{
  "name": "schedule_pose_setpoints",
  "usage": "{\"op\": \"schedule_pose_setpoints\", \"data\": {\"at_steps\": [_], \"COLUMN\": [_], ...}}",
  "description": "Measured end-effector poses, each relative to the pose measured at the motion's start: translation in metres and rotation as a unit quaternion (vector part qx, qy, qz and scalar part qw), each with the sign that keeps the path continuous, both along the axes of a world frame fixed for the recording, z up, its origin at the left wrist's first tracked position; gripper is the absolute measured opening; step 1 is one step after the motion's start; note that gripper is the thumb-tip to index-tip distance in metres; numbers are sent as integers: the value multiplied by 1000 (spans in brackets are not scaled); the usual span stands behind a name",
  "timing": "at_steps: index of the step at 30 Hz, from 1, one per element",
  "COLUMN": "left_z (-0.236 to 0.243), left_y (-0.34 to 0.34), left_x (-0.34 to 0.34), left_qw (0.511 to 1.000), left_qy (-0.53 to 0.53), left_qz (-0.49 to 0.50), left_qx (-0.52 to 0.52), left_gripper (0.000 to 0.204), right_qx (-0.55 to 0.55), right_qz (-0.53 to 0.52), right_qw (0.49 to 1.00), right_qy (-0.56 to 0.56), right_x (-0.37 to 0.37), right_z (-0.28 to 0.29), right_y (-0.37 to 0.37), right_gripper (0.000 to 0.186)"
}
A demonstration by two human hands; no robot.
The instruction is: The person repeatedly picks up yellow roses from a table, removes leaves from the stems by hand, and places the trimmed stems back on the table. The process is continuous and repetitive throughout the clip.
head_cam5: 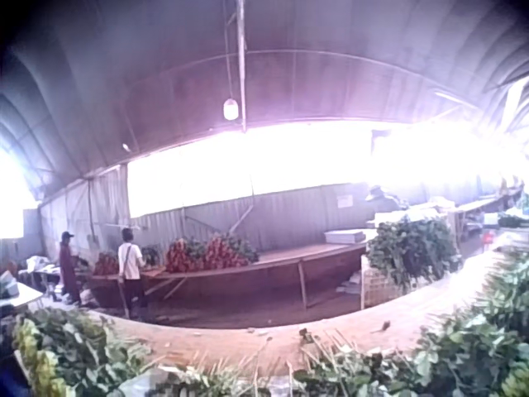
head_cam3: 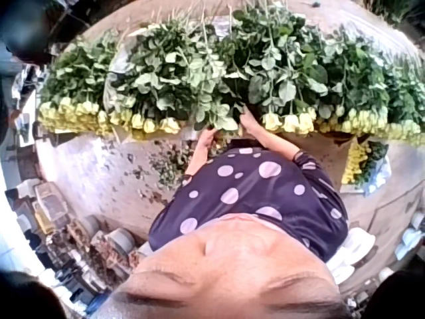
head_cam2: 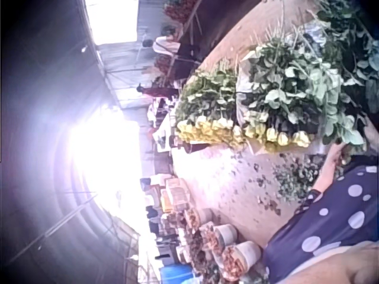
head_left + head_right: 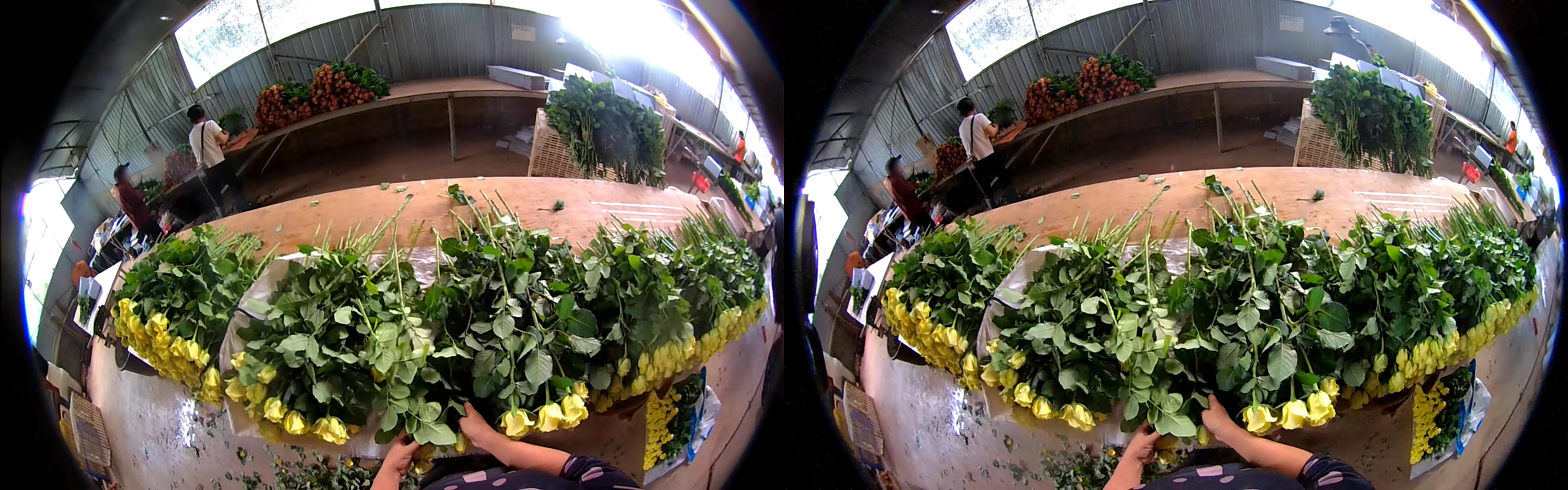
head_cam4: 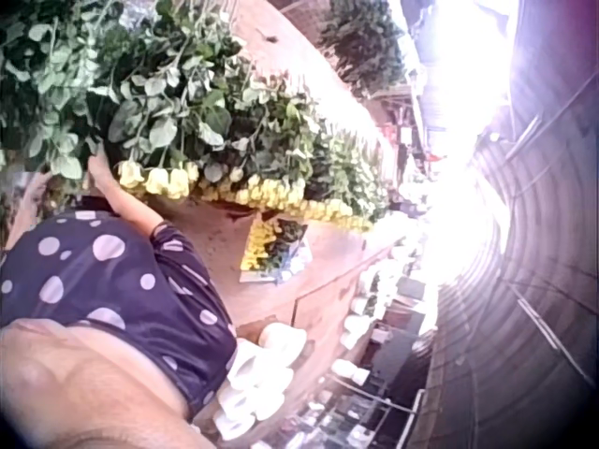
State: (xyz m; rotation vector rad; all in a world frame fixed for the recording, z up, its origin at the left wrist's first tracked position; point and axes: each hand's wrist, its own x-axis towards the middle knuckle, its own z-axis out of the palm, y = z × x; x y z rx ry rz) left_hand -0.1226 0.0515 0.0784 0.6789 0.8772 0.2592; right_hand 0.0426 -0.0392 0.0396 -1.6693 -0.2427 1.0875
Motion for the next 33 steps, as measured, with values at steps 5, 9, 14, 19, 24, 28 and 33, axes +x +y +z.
{"op": "schedule_pose_setpoints", "data": {"at_steps": [5,9,14,19,24,28,33], "left_z": [-17,-3,-13,-3,45,34,65], "left_y": [13,10,12,8,-5,-3,-7], "left_x": [-6,1,-1,-3,21,15,30], "left_qw": [995,998,998,998,992,977,957], "left_qy": [38,65,58,65,91,77,1], "left_qz": [2,-5,-12,-13,27,68,81], "left_qx": [-93,-27,-18,-21,77,188,277], "left_gripper": [48,51,49,37,31,29,29], "right_qx": [13,-34,-112,-22,31,101,212], "right_qz": [48,35,91,215,156,89,60], "right_qw": [998,996,983,845,987,974,893], "right_qy": [-34,-72,-114,-490,-33,180,391], "right_x": [3,1,4,-13,-14,-14,5], "right_z": [31,41,73,119,65,80,137], "right_y": [-1,-1,-2,1,29,26,11], "right_gripper": [51,54,57,54,63,53,37]}}
